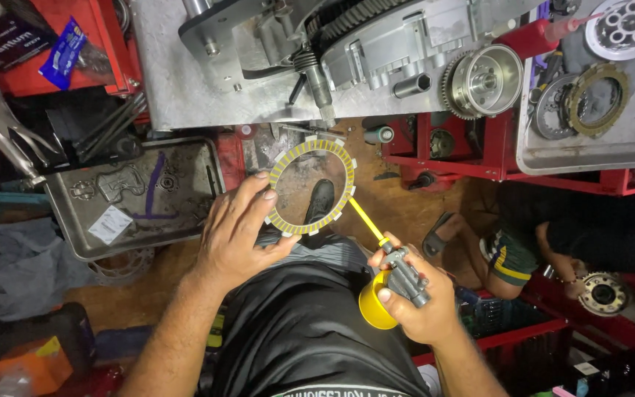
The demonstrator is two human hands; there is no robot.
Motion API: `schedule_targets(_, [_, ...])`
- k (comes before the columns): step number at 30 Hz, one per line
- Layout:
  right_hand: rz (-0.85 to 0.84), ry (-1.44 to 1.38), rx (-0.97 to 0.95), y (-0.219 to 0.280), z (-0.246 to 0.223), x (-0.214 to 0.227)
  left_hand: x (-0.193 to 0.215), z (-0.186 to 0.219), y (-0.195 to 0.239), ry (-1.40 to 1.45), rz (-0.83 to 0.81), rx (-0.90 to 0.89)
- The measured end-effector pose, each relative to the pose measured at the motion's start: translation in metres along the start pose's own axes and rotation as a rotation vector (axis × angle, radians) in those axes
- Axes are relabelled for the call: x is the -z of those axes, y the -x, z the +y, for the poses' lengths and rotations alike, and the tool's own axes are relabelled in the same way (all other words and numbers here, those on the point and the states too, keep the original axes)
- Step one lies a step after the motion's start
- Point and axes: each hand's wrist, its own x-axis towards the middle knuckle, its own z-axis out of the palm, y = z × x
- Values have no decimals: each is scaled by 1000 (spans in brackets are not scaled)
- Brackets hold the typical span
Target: Cleaning and installing clutch plates into a motorcycle engine assembly
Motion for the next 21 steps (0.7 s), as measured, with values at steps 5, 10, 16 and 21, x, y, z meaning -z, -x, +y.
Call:
schedule_targets(5, [-5,58,8,0,-4,0,-2,-2,-3,-8,7,9])
schedule_targets(10, [-2,107,-6,-1,-4,2,-6,-4,-4,16,25,12])
schedule_targets(16, [37,3,-26,-7,-3,5,-7,-4,-4,35,7,22])
schedule_targets(21, [19,81,-41,-10,-9,4,-8,-5,-2,49,-1,26])
